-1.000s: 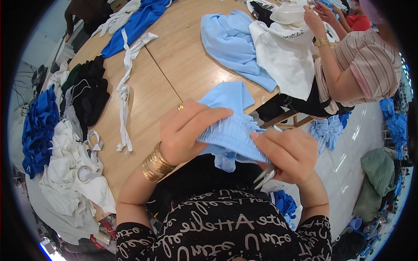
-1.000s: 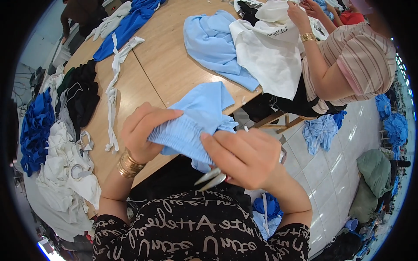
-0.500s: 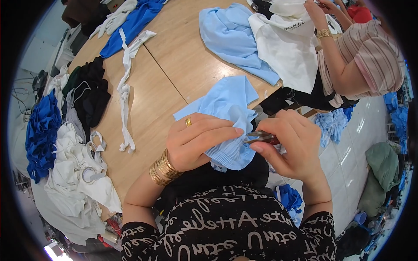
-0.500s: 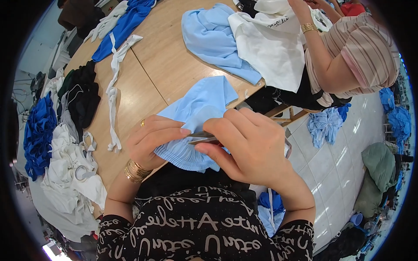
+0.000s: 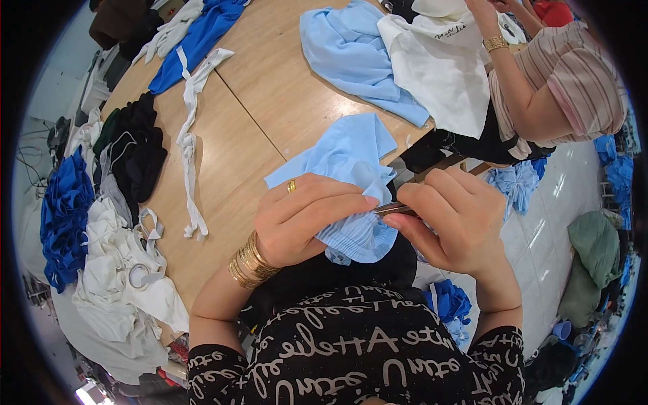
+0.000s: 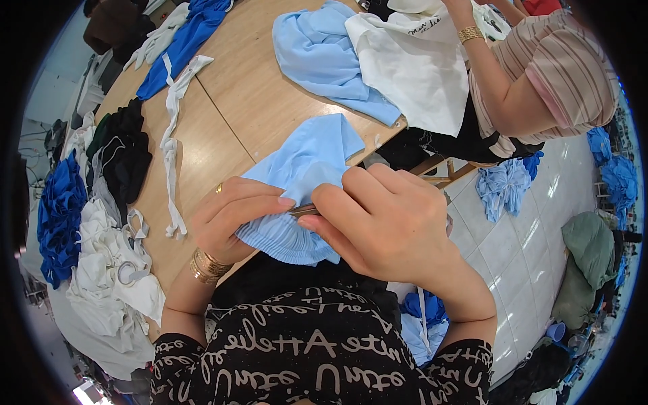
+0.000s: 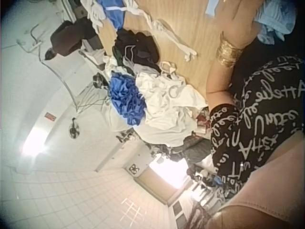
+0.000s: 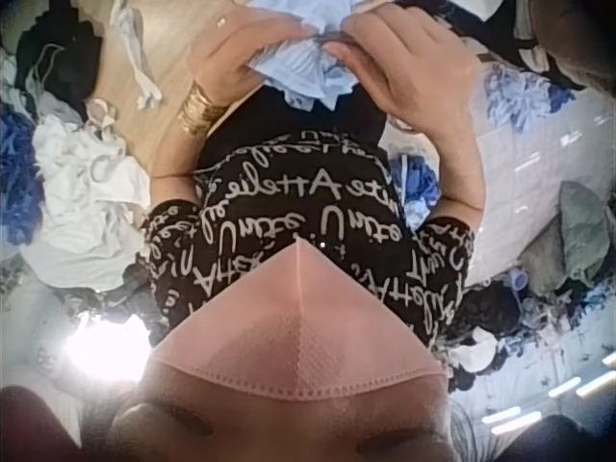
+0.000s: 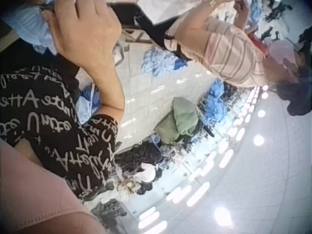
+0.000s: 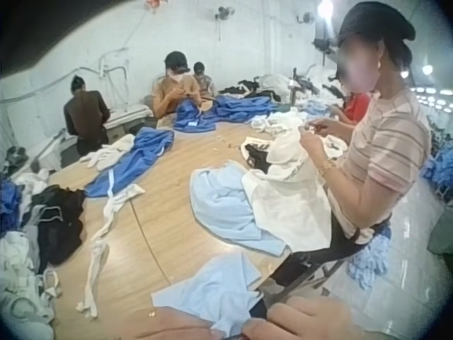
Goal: Using small scissors to trim threads and adjust the elastic waistband on blue garments in a factory setting.
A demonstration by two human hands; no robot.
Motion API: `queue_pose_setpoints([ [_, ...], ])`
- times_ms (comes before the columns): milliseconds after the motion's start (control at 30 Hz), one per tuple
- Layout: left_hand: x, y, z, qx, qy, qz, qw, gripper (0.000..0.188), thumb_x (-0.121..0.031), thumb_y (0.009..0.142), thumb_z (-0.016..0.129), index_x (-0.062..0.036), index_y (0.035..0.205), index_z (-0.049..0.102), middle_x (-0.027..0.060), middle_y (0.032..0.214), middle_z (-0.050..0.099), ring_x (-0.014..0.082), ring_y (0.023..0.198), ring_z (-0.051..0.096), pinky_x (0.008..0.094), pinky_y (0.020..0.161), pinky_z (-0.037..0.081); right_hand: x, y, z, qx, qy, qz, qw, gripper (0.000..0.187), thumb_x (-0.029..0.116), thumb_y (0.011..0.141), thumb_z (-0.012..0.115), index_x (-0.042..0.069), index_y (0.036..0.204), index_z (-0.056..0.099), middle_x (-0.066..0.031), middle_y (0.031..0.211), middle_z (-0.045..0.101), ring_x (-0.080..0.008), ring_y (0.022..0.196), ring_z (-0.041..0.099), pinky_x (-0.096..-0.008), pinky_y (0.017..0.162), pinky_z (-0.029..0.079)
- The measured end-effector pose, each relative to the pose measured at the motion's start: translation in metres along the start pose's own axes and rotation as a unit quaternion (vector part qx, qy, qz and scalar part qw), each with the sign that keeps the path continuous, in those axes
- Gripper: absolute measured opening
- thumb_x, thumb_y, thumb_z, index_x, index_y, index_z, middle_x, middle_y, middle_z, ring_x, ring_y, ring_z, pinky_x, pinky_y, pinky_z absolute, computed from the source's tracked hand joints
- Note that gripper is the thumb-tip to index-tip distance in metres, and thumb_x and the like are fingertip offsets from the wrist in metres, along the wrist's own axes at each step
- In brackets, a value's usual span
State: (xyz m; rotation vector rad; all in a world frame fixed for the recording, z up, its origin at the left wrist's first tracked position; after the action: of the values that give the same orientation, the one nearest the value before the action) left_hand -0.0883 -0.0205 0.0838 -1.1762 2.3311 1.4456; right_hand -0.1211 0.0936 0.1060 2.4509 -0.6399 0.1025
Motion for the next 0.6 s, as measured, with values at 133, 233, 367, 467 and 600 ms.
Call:
queue_pose_setpoints([
  [133,0.0010,0.0014,0.0019,0.004,-0.006,-0.008,1.000,0.034,-0.002,0.058,0.069,-0.0070,0.091,0.065,0.0033,0.084,0.063,0.0175,0.072,0.060,0.0264,0.061,0.049,0.0007,0.0003,-0.0028,-0.006,-0.015,-0.007,1.000,0.020,0.026,0.068,0.068,0.012,0.069,0.053,0.0010,0.059,0.039,-0.0127,0.049,0.042,-0.0242,0.042,0.033],
  [233,0.0017,0.0018,0.0031,0.008,-0.011,-0.010,1.000,0.035,-0.001,0.057,0.069,-0.0074,0.091,0.065,0.0027,0.085,0.063,0.0173,0.072,0.060,0.0263,0.061,0.049,0.0009,0.0001,-0.0041,-0.008,-0.024,-0.012,1.000,0.021,0.026,0.067,0.068,0.012,0.068,0.052,0.0013,0.059,0.038,-0.0124,0.049,0.041,-0.0237,0.042,0.032],
  [367,0.0007,0.0021,0.0028,0.005,-0.012,-0.004,1.000,0.036,0.000,0.057,0.069,-0.0076,0.091,0.065,0.0024,0.085,0.063,0.0171,0.072,0.060,0.0259,0.060,0.048,0.0029,0.0000,-0.0055,-0.012,-0.044,-0.018,0.999,0.020,0.025,0.067,0.068,0.013,0.068,0.052,0.0016,0.058,0.037,-0.0122,0.049,0.040,-0.0230,0.041,0.031],
  [467,0.0007,0.0025,0.0038,0.013,-0.011,-0.010,1.000,0.036,0.000,0.056,0.069,-0.0077,0.091,0.065,0.0026,0.085,0.063,0.0170,0.072,0.060,0.0256,0.060,0.048,0.0040,-0.0007,-0.0059,-0.010,-0.055,-0.021,0.998,0.020,0.025,0.067,0.068,0.013,0.068,0.053,0.0018,0.058,0.037,-0.0121,0.049,0.039,-0.0226,0.041,0.030],
  [600,0.0011,0.0023,0.0046,0.008,-0.018,-0.009,1.000,0.035,0.000,0.057,0.069,-0.0081,0.091,0.065,0.0027,0.085,0.064,0.0168,0.072,0.060,0.0256,0.059,0.048,0.0046,-0.0008,-0.0062,-0.020,-0.060,-0.030,0.998,0.019,0.025,0.066,0.068,0.013,0.067,0.053,0.0021,0.058,0.036,-0.0119,0.049,0.038,-0.0223,0.042,0.030],
])
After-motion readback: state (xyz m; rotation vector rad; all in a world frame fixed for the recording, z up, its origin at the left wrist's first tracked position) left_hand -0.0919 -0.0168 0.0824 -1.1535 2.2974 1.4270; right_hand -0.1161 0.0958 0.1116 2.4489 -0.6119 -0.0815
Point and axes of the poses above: each hand's wrist, its own y-axis towards the middle knuckle, its own z-axis out of the palm, x = y × z, the point moved 9 cm from there along y, towards the middle knuckle
